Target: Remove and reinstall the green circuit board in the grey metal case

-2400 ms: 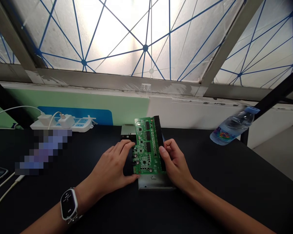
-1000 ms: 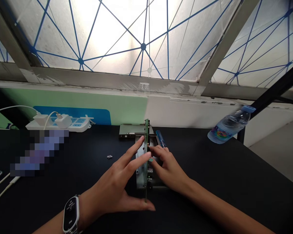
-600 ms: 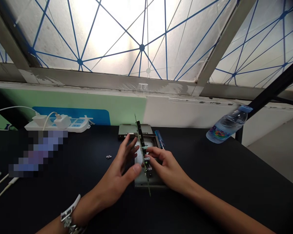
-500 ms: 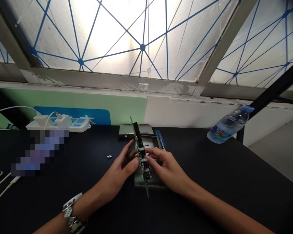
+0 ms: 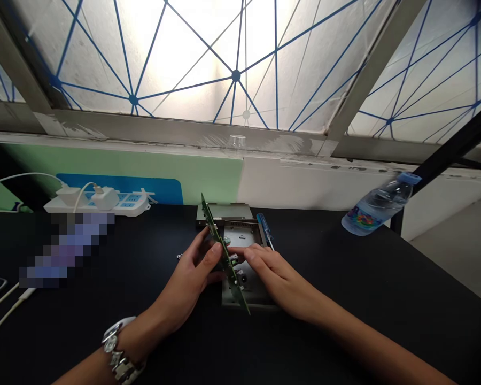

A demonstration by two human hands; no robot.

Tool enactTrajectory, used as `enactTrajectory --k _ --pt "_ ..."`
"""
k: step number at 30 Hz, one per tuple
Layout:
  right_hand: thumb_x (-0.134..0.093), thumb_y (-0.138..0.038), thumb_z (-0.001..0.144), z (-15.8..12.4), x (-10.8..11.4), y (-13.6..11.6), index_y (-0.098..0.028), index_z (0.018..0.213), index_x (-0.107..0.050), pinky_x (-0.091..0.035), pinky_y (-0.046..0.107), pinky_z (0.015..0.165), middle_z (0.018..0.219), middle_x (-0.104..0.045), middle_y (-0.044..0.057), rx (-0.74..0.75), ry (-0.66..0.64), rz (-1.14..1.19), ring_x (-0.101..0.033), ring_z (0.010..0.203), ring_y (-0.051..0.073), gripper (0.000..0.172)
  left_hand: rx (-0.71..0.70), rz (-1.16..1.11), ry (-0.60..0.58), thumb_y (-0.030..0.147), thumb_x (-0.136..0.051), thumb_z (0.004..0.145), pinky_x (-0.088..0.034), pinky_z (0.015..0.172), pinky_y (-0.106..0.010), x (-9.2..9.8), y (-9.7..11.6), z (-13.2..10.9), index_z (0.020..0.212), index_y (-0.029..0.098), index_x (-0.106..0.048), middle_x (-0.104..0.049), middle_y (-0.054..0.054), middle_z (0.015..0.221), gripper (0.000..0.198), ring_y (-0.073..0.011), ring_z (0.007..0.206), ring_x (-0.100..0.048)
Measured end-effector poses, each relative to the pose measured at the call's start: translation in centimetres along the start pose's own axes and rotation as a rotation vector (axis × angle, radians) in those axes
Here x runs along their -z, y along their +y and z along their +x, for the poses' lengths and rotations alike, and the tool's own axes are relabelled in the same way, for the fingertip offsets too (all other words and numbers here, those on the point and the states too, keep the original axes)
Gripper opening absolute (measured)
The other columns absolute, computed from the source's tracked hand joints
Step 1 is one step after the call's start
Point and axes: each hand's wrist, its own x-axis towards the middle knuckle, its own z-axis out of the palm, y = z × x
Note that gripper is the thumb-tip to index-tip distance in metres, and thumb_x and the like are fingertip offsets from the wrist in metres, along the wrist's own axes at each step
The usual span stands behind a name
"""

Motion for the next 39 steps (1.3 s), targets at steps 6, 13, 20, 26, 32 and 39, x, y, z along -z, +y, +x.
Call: enactTrajectory --k 6,13,20,26,32,39 --pt "-0.036 -0.067 0.103 -0.2 0.9 -0.2 -0.026 0.128 -0.072 -0.046 0.047 0.106 0.119 -0.074 0.009 0.084 -0.045 0.274 -0.065 0.115 0.03 0.06 -0.038 0.059 0.06 0.055 -0.074 0.09 -0.061 0.09 -0.044 -0.1 0.6 0.1 0.143 0.027 -0.054 -0.061 -0.013 0.14 0.063 -0.0355 0.127 -0.062" --pt "-0.07 -0.059 0.087 -0.6 0.8 -0.6 -0.025 0.12 -0.068 -0.051 0.039 0.092 0.11 -0.07 0.007 0.148 0.086 0.184 -0.063 0.101 0.025 0.047 -0.029 0.12 0.05 0.05 -0.075 0.09 -0.063 0.083 -0.037 -0.6 0.8 -0.2 0.147 0.03 -0.054 -0.064 -0.012 0.141 0.064 -0.0329 0.121 -0.067" --pt "-0.07 -0.038 0.091 -0.4 2.2 -0.3 -0.021 0.112 -0.068 -0.053 0.034 0.082 0.097 -0.068 0.006 0.097 0.088 0.228 -0.064 0.091 0.021 0.027 -0.022 0.164 0.069 0.053 -0.073 0.091 -0.063 0.082 -0.036 -0.3 1.3 0.1 0.151 0.029 -0.051 -0.064 -0.013 0.143 0.068 -0.0341 0.123 -0.067" --pt "-0.071 -0.046 0.089 0.8 3.0 1.8 -0.018 0.096 -0.071 -0.052 0.031 0.07 0.084 -0.07 0.003 -0.037 0.133 0.38 -0.064 0.075 0.018 0.029 -0.068 0.148 0.043 0.046 -0.066 0.098 -0.064 0.083 -0.037 0.6 1.6 0.3 0.156 0.031 -0.046 -0.058 -0.01 0.151 0.064 -0.0344 0.128 -0.062" --pt "-0.066 -0.045 0.093 1.3 2.5 3.0 -0.017 0.096 -0.071 -0.053 0.032 0.074 0.086 -0.073 0.004 -0.074 0.141 0.375 -0.066 0.078 0.019 0.029 -0.156 0.148 0.043 0.035 -0.068 0.098 -0.066 0.077 -0.034 0.9 1.8 0.4 0.153 0.035 -0.049 -0.063 -0.008 0.14 0.059 -0.0322 0.126 -0.063" --pt "-0.054 -0.034 0.103 0.7 1.5 2.4 -0.02 0.115 -0.072 -0.053 0.034 0.086 0.105 -0.075 0.005 -0.016 0.101 0.232 -0.068 0.095 0.021 0.026 -0.289 0.098 -0.016 0.027 -0.072 0.095 -0.064 0.069 -0.024 0.3 2.1 0.1 0.143 0.039 -0.061 -0.067 -0.005 0.121 0.05 -0.0202 0.101 -0.069"
